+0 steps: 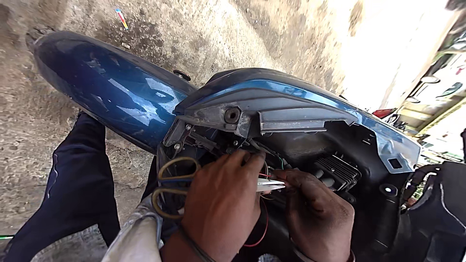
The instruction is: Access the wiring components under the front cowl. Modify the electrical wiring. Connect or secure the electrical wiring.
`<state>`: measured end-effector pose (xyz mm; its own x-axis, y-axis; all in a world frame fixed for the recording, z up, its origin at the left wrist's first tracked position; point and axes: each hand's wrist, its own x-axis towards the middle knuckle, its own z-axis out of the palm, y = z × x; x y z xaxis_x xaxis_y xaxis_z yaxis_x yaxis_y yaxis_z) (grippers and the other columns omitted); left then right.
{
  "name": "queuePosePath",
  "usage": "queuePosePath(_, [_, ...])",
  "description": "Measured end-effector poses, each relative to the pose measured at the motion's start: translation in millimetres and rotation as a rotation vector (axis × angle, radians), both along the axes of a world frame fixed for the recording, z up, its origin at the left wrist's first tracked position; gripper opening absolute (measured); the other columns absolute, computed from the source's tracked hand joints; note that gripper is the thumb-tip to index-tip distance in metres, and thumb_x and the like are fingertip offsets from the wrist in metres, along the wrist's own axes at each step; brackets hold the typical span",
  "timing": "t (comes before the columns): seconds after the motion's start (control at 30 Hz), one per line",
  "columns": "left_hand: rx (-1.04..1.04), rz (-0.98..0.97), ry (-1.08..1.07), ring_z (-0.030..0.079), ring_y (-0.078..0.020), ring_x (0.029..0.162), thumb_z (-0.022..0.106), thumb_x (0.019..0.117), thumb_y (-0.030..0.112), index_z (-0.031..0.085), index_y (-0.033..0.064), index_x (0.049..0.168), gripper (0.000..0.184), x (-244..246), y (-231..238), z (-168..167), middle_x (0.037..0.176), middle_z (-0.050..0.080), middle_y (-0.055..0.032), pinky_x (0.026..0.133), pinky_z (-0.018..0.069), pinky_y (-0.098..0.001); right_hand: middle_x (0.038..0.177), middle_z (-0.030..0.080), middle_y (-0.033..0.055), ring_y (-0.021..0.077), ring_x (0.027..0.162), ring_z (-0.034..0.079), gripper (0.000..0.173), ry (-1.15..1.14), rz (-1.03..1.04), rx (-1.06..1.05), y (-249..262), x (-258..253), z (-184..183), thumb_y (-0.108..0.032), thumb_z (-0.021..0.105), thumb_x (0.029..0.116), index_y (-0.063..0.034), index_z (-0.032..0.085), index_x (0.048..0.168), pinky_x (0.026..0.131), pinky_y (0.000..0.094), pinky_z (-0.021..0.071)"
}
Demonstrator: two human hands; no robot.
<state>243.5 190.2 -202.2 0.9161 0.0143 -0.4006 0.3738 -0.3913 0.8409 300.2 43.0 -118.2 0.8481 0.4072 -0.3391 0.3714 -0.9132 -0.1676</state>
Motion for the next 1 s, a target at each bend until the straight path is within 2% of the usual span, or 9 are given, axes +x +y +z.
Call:
queuePosePath(0.1, [0.029,-0.041,0.066,0.073,-0.021,0.091,0.076,0.0821,0.05,0.074,0.0203,0.127,0.054,1.3,-1.1,-1.0,0.111,0.075,-0.002,0.065,0.0587,-0.0397,0.091,0.076,0.0002,0.0045,0.09,0.07,0.021,-0.027,0.051,-0.087,8.9,2.6,0.5,-0.006,0.058,0.0905,-0.0123,0.078,0.088,0.08,0.0182,0.0558])
queuePosePath(0.17, [-0.019,-0.136,0.106,0.074,-0.0204,0.092,0.071,0.0864,0.057,0.072,0.0227,0.133,0.057,2.2,4.5,-5.1,0.115,0.075,-0.0006,0.066,0.059,-0.041,0.091,0.077,-0.0011,0.0024,0.087,0.071,0.015,-0.023,-0.021,-0.066,6.7,-2.1,1.8,-0.011,0.063,0.0935,-0.0093,0.077,0.095,0.077,0.0178,0.057])
queuePosePath(0.27, [-0.107,-0.304,0.219,0.072,-0.0201,0.085,0.074,0.087,0.058,0.061,0.0304,0.146,0.066,11.1,16.2,-10.1,0.103,0.076,0.0011,0.066,0.0575,-0.0424,0.087,0.077,-0.0071,-0.0012,0.075,0.072,0.023,0.011,-0.243,-0.041,7.7,-4.0,5.2,-0.021,0.075,0.0907,-0.0079,0.071,0.109,0.067,0.0179,0.0625])
queuePosePath(0.4, [-0.126,-0.341,0.279,0.069,-0.0205,0.074,0.075,0.0876,0.056,0.058,0.0366,0.147,0.065,13.8,20.6,-11.2,0.087,0.074,0.0008,0.06,0.0535,-0.0422,0.077,0.072,-0.0101,-0.004,0.065,0.064,0.016,-0.005,-0.212,-0.201,18.7,-1.0,7.3,-0.032,0.073,0.0914,-0.0172,0.078,0.091,0.056,0.0183,0.0526])
queuePosePath(0.5, [-0.123,-0.321,0.273,0.07,-0.0221,0.077,0.075,0.0881,0.053,0.059,0.0353,0.146,0.063,12.7,20.5,-9.3,0.092,0.075,-0.0004,0.063,0.0543,-0.0433,0.082,0.074,-0.01,-0.0033,0.069,0.067,0.013,0.047,-0.192,-0.182,20.7,0.7,9.7,-0.031,0.074,0.0915,-0.018,0.079,0.092,0.06,0.0182,0.0559])
queuePosePath(0.63, [-0.126,-0.323,0.24,0.072,-0.0235,0.084,0.076,0.0882,0.052,0.061,0.0312,0.145,0.062,13.7,22.5,-9.6,0.102,0.076,-0.0017,0.067,0.0565,-0.0444,0.093,0.076,-0.005,0.0,0.08,0.07,0.014,0.091,-0.092,-0.201,22.0,2.0,13.5,-0.013,0.067,0.091,-0.014,0.079,0.098,0.07,0.0204,0.0595])
queuePosePath(0.73, [-0.142,-0.337,0.242,0.072,-0.0236,0.088,0.075,0.0876,0.055,0.061,0.0314,0.145,0.064,15.2,23.2,-9.5,0.107,0.075,-0.0022,0.069,0.0565,-0.045,0.088,0.075,-0.0023,0.0049,0.076,0.07,0.011,0.022,-0.054,-0.283,27.2,1.9,12.3,-0.013,0.069,0.0908,-0.0132,0.079,0.095,0.067,0.0268,0.0589])
queuePosePath(0.9, [-0.166,-0.399,0.293,0.07,-0.0251,0.077,0.071,0.0908,0.058,0.055,0.035,0.15,0.065,19.2,26.7,-10.2,0.088,0.074,-0.004,0.064,0.054,-0.0451,0.086,0.076,0.0033,0.0113,0.078,0.072,0.013,-0.026,0.041,-0.291,28.7,-1.4,11.9,-0.014,0.066,0.094,-0.0091,0.078,0.096,0.069,0.029,0.0578])
queuePosePath(1.0, [-0.175,-0.423,0.318,0.07,-0.0253,0.079,0.07,0.0906,0.06,0.055,0.0349,0.15,0.066,21.0,28.2,-9.3,0.089,0.074,-0.0046,0.066,0.0542,-0.0452,0.095,0.077,0.0085,0.0179,0.088,0.074,0.018,0.046,0.15,-0.279,29.0,0.9,17.7,-0.007,0.063,0.0925,-0.0064,0.079,0.101,0.077,0.0307,0.0604])
